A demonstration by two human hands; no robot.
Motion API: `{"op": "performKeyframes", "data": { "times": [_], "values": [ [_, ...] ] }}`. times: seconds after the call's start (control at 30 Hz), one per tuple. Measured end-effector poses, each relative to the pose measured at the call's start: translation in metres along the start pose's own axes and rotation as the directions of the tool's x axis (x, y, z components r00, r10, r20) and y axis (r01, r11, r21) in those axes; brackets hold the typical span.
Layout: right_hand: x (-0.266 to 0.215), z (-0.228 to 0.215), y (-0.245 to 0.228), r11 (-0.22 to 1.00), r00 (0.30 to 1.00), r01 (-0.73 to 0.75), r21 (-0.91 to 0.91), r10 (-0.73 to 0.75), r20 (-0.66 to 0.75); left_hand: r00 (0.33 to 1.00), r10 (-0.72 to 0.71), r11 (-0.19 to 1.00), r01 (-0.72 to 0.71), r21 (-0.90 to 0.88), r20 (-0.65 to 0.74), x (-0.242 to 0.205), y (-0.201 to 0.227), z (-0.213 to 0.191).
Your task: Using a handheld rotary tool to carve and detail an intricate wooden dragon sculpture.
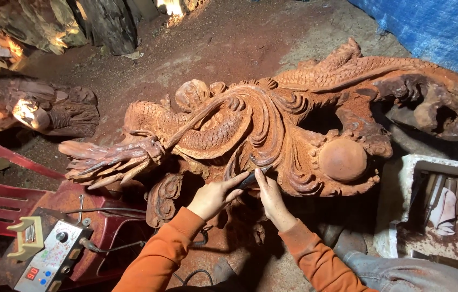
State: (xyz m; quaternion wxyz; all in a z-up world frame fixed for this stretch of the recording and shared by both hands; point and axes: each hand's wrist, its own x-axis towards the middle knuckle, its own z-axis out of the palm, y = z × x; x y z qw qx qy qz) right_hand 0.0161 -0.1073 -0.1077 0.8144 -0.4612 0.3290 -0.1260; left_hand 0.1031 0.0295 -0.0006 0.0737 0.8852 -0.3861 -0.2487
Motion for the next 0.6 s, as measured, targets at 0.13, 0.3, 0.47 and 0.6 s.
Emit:
{"op": "performKeyframes", "data": {
  "times": [0.13, 0.3, 0.47, 0.6],
  "values": [
    [0.009, -0.001, 0.008, 1.000, 1.000, -0.019, -0.003, 0.019, -0.007, 1.000, -0.003, 1.000, 0.003, 0.000, 0.011, 0.000, 0.005, -0.010],
    [0.021, 0.000, 0.013, 0.994, 0.995, -0.097, -0.055, 0.097, -0.003, 0.999, -0.014, 1.000, 0.015, -0.019, 0.042, 0.002, 0.002, -0.017],
    [0.033, 0.000, 0.028, 0.988, 0.991, -0.126, -0.090, 0.121, -0.050, 0.997, -0.011, 1.000, 0.012, -0.017, 0.080, 0.002, -0.001, -0.023],
    [0.038, 0.001, 0.038, 0.989, 0.990, -0.127, -0.073, 0.122, -0.069, 0.999, 0.029, 0.999, -0.030, 0.018, 0.043, 0.009, -0.010, -0.019]
  ]
}}
